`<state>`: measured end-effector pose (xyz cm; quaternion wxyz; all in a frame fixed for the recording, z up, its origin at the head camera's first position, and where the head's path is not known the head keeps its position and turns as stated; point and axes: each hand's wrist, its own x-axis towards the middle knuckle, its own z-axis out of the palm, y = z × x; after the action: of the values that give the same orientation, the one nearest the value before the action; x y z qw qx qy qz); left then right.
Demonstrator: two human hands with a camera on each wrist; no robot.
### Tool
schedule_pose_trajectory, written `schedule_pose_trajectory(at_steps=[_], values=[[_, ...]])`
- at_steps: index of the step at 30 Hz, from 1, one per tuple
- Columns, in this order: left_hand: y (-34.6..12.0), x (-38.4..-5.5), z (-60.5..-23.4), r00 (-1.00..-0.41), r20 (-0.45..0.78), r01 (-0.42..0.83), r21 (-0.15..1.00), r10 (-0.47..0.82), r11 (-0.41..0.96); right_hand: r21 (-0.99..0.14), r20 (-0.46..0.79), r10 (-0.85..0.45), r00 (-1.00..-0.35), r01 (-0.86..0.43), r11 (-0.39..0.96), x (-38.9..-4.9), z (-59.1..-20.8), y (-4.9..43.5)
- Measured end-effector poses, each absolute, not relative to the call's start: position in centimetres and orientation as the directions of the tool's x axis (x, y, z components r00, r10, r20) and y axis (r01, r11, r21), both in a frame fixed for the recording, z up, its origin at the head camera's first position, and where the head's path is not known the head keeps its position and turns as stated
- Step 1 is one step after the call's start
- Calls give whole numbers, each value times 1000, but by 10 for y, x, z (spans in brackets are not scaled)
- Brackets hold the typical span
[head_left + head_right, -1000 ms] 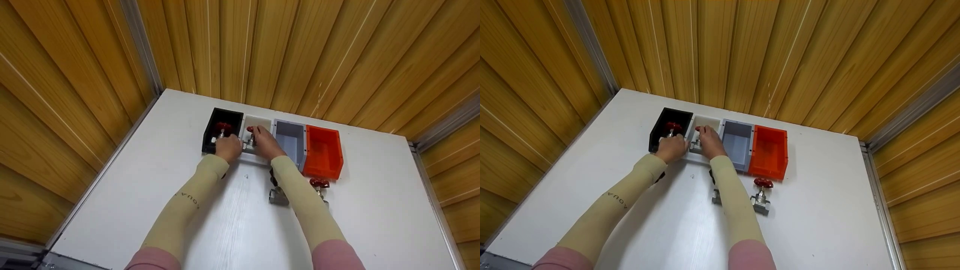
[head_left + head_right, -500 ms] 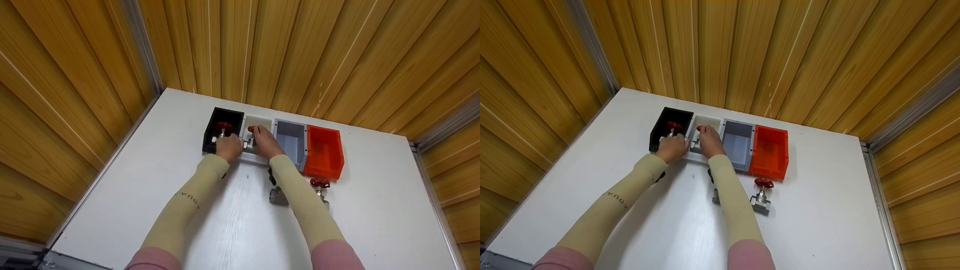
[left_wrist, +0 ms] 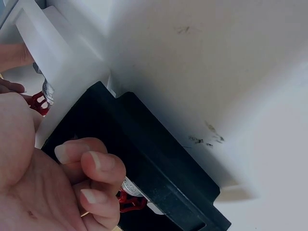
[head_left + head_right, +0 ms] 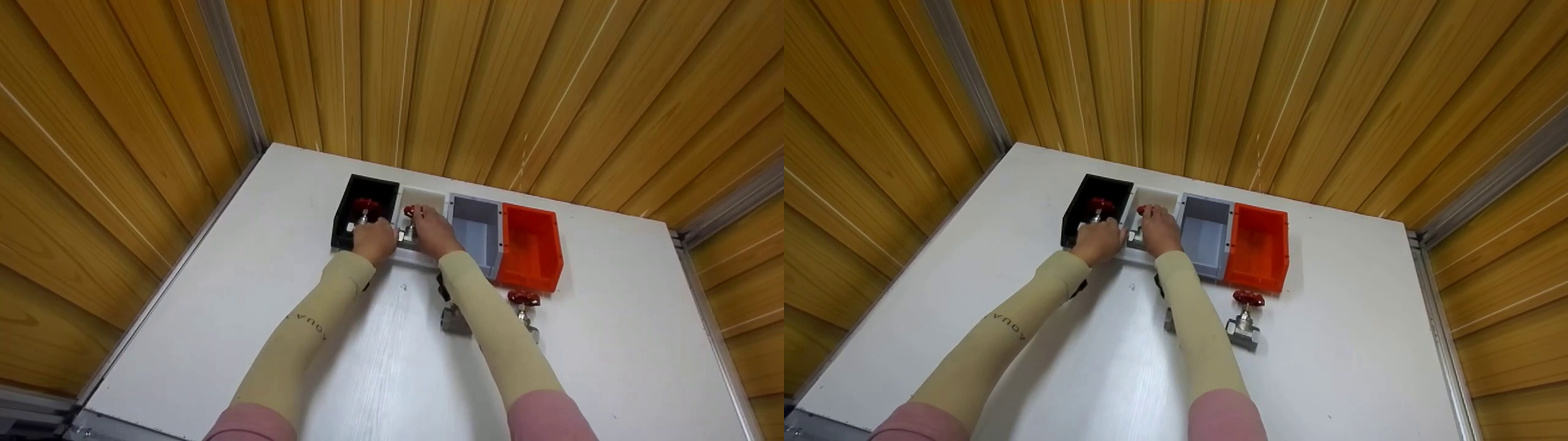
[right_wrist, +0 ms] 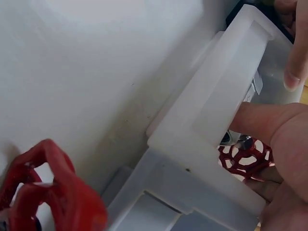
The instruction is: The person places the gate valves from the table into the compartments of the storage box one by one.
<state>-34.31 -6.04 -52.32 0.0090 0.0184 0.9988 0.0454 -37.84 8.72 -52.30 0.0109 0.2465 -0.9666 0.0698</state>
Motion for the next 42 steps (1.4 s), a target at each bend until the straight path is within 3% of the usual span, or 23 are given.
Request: schedule_pose_trajectory(at_steps=[7, 16, 26, 36, 42], values=[[-60, -344, -522, -998, -40, 43, 82, 47, 996, -80, -3, -487, -873, -485, 871, -379, -521, 86], [-60, -346, -524, -999, -34, 33, 124, 37, 992, -96, -19, -480, -877, -476, 874, -378, -521, 85], [-60, -345, -525, -999, -4, 39, 97, 39, 995, -95, -27, -492, -870, -488, 868, -381, -522, 87], [-62, -348, -523, -997, -42, 68, 81, 72, 994, -381, -146, -466, -873, -385, 841, -380, -503, 99], [-64, -344, -519, -996, -51, 62, 126, 68, 990, -440, -131, -450, -883, -355, 825, -375, -498, 106]])
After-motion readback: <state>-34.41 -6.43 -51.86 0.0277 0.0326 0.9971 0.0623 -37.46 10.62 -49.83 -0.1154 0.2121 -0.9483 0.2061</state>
